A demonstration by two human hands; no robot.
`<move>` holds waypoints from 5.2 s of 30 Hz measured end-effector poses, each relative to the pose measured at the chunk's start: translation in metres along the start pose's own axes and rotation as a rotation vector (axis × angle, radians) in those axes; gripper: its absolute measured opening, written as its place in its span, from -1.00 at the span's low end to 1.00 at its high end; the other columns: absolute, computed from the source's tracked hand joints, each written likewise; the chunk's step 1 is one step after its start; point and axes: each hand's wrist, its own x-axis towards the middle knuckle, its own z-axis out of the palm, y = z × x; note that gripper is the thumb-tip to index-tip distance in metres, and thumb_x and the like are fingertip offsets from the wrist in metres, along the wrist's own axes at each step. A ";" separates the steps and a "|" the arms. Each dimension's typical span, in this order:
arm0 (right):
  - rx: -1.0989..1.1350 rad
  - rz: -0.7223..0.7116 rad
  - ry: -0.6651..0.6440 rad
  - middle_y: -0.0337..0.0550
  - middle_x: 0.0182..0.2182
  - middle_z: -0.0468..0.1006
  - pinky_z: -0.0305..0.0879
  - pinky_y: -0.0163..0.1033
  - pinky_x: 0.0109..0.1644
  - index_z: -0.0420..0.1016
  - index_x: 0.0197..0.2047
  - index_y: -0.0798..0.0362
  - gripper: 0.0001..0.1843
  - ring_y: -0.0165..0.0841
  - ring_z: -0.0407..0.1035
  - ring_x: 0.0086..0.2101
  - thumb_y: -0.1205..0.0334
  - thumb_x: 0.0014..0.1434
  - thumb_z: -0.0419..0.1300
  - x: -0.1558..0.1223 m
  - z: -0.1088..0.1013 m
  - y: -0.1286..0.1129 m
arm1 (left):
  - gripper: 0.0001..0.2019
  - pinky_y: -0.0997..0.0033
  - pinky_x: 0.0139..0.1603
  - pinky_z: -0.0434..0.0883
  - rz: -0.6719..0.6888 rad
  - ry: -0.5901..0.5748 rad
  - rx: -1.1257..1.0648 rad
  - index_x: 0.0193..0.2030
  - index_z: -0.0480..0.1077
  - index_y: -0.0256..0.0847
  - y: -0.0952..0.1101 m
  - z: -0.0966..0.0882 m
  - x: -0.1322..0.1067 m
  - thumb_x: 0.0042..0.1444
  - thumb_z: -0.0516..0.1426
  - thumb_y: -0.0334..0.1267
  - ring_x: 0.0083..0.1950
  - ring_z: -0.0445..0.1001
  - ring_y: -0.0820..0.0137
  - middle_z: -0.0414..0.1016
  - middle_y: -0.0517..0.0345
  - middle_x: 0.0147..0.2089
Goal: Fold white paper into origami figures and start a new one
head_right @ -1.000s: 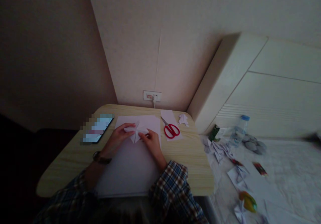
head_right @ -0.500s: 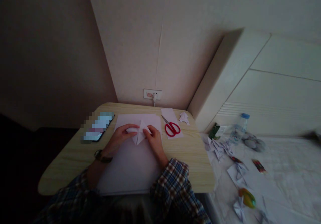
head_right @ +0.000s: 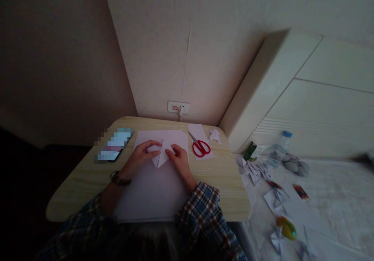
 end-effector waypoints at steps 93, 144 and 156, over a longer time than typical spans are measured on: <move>-0.325 -0.204 -0.017 -0.35 -0.61 0.12 -0.04 -0.32 -0.43 0.11 -0.58 0.02 -0.65 -0.44 0.06 -0.52 0.05 0.13 0.07 -0.007 0.008 -0.005 | -0.79 0.49 -0.38 0.24 0.032 0.039 -0.031 -0.53 0.36 -0.26 0.000 0.008 0.002 -0.12 0.22 -0.16 -0.43 0.31 0.47 0.36 0.26 -0.52; -0.097 -0.128 0.058 -0.28 -0.50 0.37 0.18 -0.31 -0.35 0.30 -0.42 0.03 -0.79 -0.37 0.29 -0.43 0.07 0.10 0.11 -0.005 0.008 -0.002 | -0.75 0.44 -0.32 0.33 -0.034 -0.006 0.092 -0.36 0.41 -0.27 0.004 0.007 -0.001 -0.11 0.22 -0.12 -0.33 0.40 0.34 0.43 0.22 -0.41; -0.182 -0.114 0.029 -0.28 -0.53 0.38 0.16 -0.32 -0.36 0.35 -0.47 0.04 -0.74 -0.38 0.26 -0.43 0.04 0.12 0.08 -0.005 0.006 -0.004 | -0.73 0.40 -0.25 0.39 -0.036 0.009 0.104 -0.32 0.44 -0.24 0.000 0.007 -0.001 -0.10 0.23 -0.10 -0.26 0.44 0.28 0.49 0.18 -0.34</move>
